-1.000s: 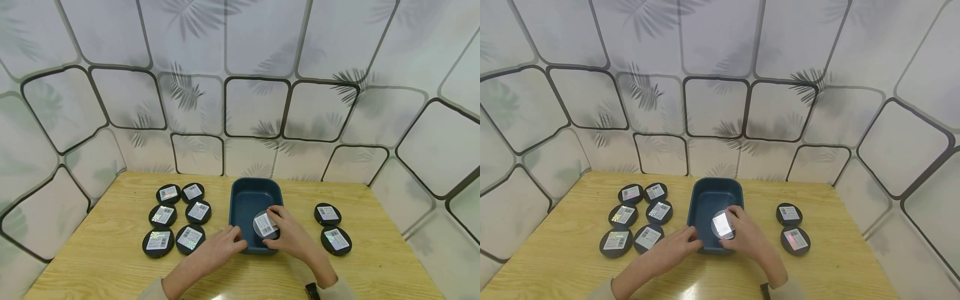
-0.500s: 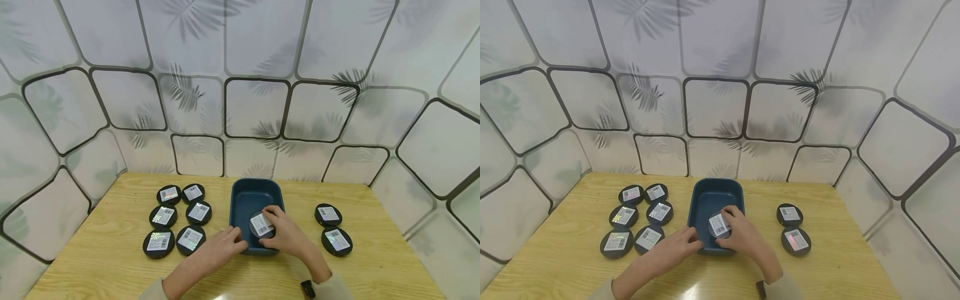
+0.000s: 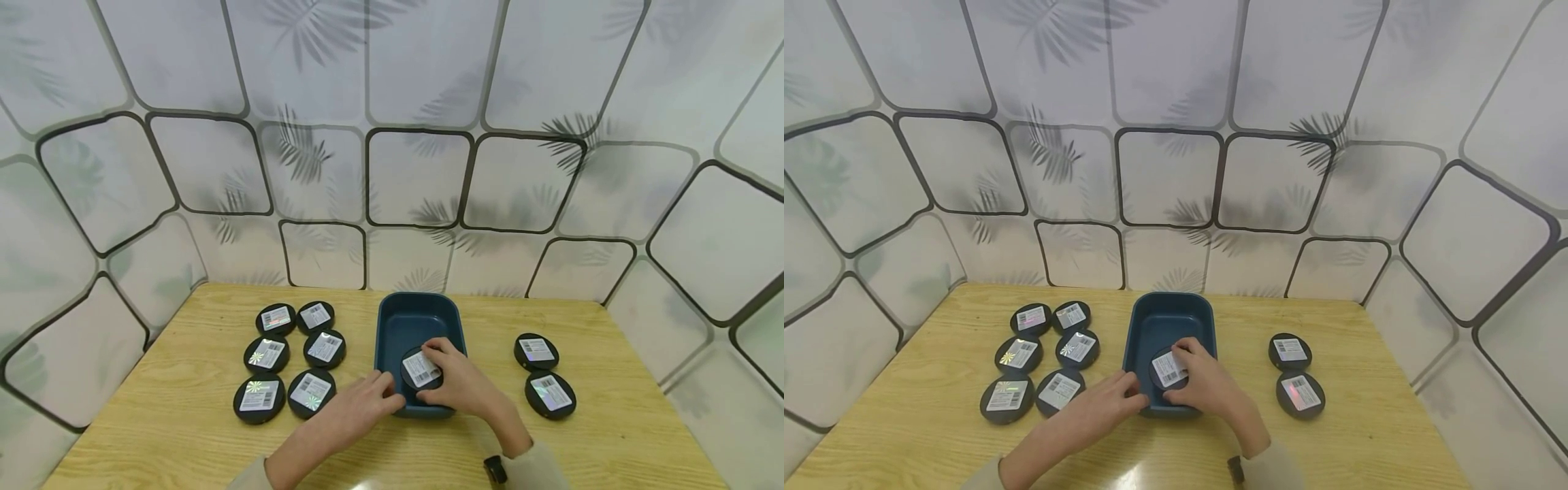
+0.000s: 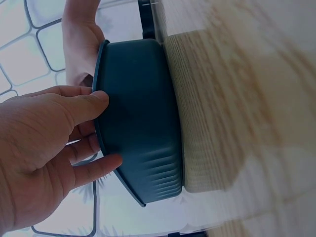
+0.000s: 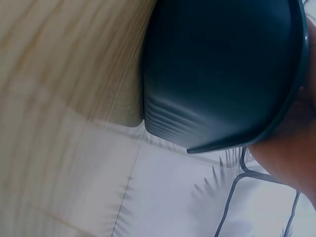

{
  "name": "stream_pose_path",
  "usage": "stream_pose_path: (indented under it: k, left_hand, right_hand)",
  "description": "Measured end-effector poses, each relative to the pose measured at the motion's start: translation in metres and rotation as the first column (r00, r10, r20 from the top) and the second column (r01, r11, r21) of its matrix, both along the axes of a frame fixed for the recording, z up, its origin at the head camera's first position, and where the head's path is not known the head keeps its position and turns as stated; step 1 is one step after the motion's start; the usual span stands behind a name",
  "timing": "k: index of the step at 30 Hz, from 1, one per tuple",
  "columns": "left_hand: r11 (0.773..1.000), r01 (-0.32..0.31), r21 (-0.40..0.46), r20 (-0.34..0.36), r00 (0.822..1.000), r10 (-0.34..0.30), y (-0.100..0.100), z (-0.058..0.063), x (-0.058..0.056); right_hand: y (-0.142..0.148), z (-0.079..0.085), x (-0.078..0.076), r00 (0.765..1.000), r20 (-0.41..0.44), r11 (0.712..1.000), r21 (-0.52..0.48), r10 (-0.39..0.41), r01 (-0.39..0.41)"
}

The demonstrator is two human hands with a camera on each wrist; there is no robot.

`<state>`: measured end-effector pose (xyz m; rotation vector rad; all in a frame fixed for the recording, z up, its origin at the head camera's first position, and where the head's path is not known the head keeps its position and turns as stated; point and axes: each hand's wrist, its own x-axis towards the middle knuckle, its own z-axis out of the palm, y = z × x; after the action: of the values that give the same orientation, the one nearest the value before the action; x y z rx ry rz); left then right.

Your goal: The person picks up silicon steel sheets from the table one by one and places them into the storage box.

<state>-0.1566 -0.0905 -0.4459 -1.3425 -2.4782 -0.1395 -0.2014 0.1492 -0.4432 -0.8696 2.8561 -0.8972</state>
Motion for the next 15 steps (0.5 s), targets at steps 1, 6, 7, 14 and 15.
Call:
stream_pose_path:
  k: [1, 6, 7, 14, 15]
  left_hand:
    - [1.0, 0.001, 0.002, 0.001, 1.0, -0.001, -0.0001, -0.0002, 0.0001]
    - [1.0, 0.0, 0.006, 0.021, 1.0, 0.0, -0.0005, 0.0, 0.0002]
    - [1.0, -0.001, 0.007, 0.027, 1.0, 0.001, -0.0005, 0.0001, 0.0002]
    - [1.0, -0.012, 0.001, 0.031, 0.999, 0.012, -0.0004, 0.0001, 0.0003]
    - [1.0, -0.013, 0.0, 0.031, 0.999, 0.013, -0.0005, 0.0, 0.0003]
  right_hand:
    - [-0.0007, -0.0003, -0.0004, 1.0, 0.005, 1.0, -0.002, 0.004, -0.004]
    - [-0.0034, -0.0018, -0.0026, 0.999, 0.026, 1.0, 0.012, 0.019, -0.019]
    - [-0.0039, -0.0018, -0.0031, 0.999, 0.032, 1.0, 0.014, 0.021, -0.021]
    - [-0.0076, -0.0034, -0.0065, 0.998, 0.051, 0.998, 0.041, 0.042, -0.044]
    - [-0.0083, -0.0036, -0.007, 0.998, 0.052, 0.998, 0.046, 0.047, -0.049]
